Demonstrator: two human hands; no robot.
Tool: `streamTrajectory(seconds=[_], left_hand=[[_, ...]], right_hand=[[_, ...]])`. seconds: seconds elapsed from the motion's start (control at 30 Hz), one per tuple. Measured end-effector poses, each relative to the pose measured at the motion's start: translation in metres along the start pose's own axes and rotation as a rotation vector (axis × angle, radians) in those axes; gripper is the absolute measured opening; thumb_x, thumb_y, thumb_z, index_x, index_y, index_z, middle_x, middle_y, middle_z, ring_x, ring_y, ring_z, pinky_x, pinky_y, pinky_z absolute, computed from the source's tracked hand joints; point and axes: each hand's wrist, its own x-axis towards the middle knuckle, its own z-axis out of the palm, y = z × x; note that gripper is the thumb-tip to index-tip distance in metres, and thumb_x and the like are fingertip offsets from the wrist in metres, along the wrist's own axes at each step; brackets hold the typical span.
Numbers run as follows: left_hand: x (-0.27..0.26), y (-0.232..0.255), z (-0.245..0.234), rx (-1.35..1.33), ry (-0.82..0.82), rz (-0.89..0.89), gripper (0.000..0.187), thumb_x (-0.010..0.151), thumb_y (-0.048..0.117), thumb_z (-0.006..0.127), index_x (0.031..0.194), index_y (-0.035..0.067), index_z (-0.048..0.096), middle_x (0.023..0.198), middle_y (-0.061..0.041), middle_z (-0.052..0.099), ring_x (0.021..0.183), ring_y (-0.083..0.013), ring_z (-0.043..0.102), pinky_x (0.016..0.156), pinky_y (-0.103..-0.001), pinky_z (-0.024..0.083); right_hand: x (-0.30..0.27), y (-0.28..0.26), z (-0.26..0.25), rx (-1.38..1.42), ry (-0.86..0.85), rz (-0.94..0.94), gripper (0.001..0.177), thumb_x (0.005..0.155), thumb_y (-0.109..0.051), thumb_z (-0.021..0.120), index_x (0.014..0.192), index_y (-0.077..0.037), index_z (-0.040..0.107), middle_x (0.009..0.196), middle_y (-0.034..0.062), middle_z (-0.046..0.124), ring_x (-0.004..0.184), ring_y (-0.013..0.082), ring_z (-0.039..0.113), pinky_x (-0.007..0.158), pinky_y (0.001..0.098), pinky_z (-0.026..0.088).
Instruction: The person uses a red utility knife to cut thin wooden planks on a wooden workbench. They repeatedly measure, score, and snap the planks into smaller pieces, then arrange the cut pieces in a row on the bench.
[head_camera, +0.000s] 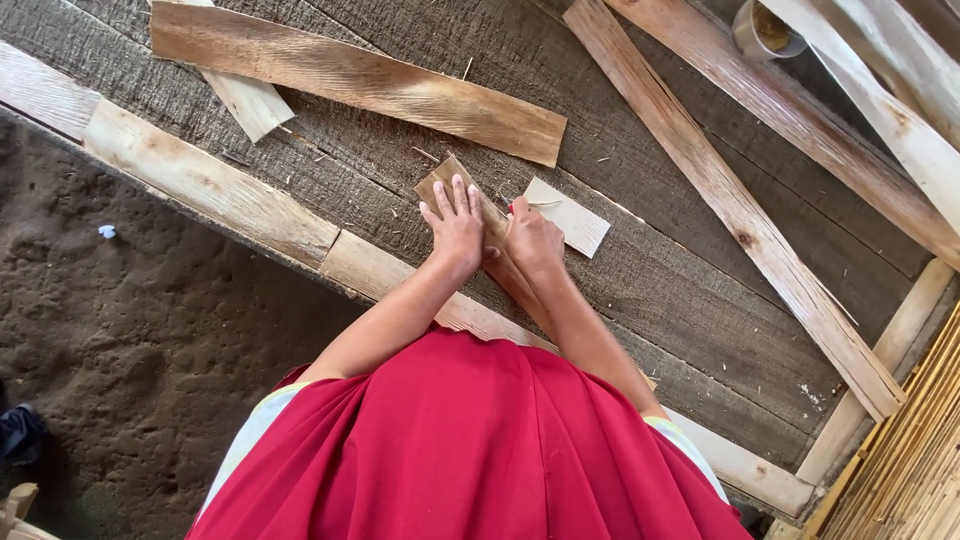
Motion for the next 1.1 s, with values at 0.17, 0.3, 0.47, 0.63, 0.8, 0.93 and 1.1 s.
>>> streamTrajectory(seconds=[0.17, 0.3, 0.47, 0.63, 0.8, 0.93, 1.1], left_hand=[[-0.014, 0.003, -0.018, -0.015, -0.006, 0.004, 0.077, 0.101, 0.019, 0.061, 0.163, 0.003, 0.017, 0.170, -0.028, 0.003, 0.150, -0.0612, 0.000, 0.108, -0.087, 0.008], [-0.015, 0.004, -0.022, -0.023, -0.017, 0.006, 0.074, 0.102, 0.017, 0.057, 0.162, 0.002, 0.017, 0.169, -0.029, 0.002, 0.149, -0.0629, -0.001, 0.107, -0.088, 0.007], [-0.011, 0.003, -0.015, -0.033, -0.026, -0.009, 0.079, 0.099, 0.020, 0.061, 0.163, 0.003, 0.017, 0.170, -0.028, 0.001, 0.149, -0.0618, -0.001, 0.107, -0.088, 0.008], [-0.010, 0.002, -0.017, -0.031, -0.030, -0.020, 0.077, 0.101, 0.018, 0.060, 0.163, 0.005, 0.016, 0.171, -0.025, 0.001, 0.151, -0.0594, -0.002, 0.107, -0.087, 0.009], [-0.015, 0.006, -0.022, -0.037, -0.025, -0.024, 0.075, 0.102, 0.020, 0.059, 0.163, 0.006, 0.017, 0.171, -0.024, 0.002, 0.151, -0.0583, -0.001, 0.108, -0.087, 0.009], [-0.015, 0.006, -0.025, -0.037, -0.047, -0.024, 0.079, 0.101, 0.023, 0.060, 0.163, 0.006, 0.015, 0.171, -0.024, 0.001, 0.151, -0.0585, -0.002, 0.108, -0.086, 0.007], [-0.015, 0.006, -0.030, -0.020, -0.060, -0.022, 0.083, 0.100, 0.027, 0.062, 0.163, 0.004, 0.014, 0.170, -0.025, 0.001, 0.151, -0.0589, -0.002, 0.109, -0.085, 0.004]], right_hand=[[0.025, 0.009, 0.025, -0.018, -0.045, -0.014, 0.024, 0.103, -0.029, 0.038, 0.114, -0.011, 0.049, 0.103, 0.0248, 0.069, 0.100, 0.0504, 0.070, 0.091, 0.0632, 0.053], [0.039, 0.019, 0.041, -0.034, -0.062, -0.021, 0.026, 0.103, -0.032, 0.039, 0.115, -0.012, 0.049, 0.103, 0.0246, 0.070, 0.101, 0.0507, 0.070, 0.091, 0.0635, 0.053], [0.024, 0.008, 0.031, -0.043, -0.061, -0.034, 0.025, 0.104, -0.029, 0.039, 0.115, -0.009, 0.050, 0.101, 0.0256, 0.070, 0.101, 0.0508, 0.070, 0.091, 0.0631, 0.053], [0.007, -0.001, 0.014, -0.060, -0.043, -0.050, 0.020, 0.103, -0.022, 0.039, 0.111, -0.008, 0.050, 0.099, 0.0265, 0.071, 0.098, 0.0510, 0.071, 0.089, 0.0642, 0.053], [-0.001, 0.012, 0.019, -0.129, -0.041, -0.038, 0.021, 0.103, -0.022, 0.036, 0.112, -0.009, 0.050, 0.098, 0.0232, 0.072, 0.097, 0.0481, 0.072, 0.088, 0.0628, 0.054], [0.000, 0.040, 0.033, -0.169, -0.033, -0.035, 0.022, 0.102, -0.021, 0.038, 0.112, -0.009, 0.054, 0.099, 0.0233, 0.072, 0.096, 0.0475, 0.073, 0.085, 0.0628, 0.055], [-0.003, 0.039, 0.025, -0.158, -0.027, 0.009, 0.025, 0.101, -0.017, 0.036, 0.115, -0.007, 0.054, 0.102, 0.0241, 0.071, 0.096, 0.0486, 0.072, 0.084, 0.0638, 0.055]])
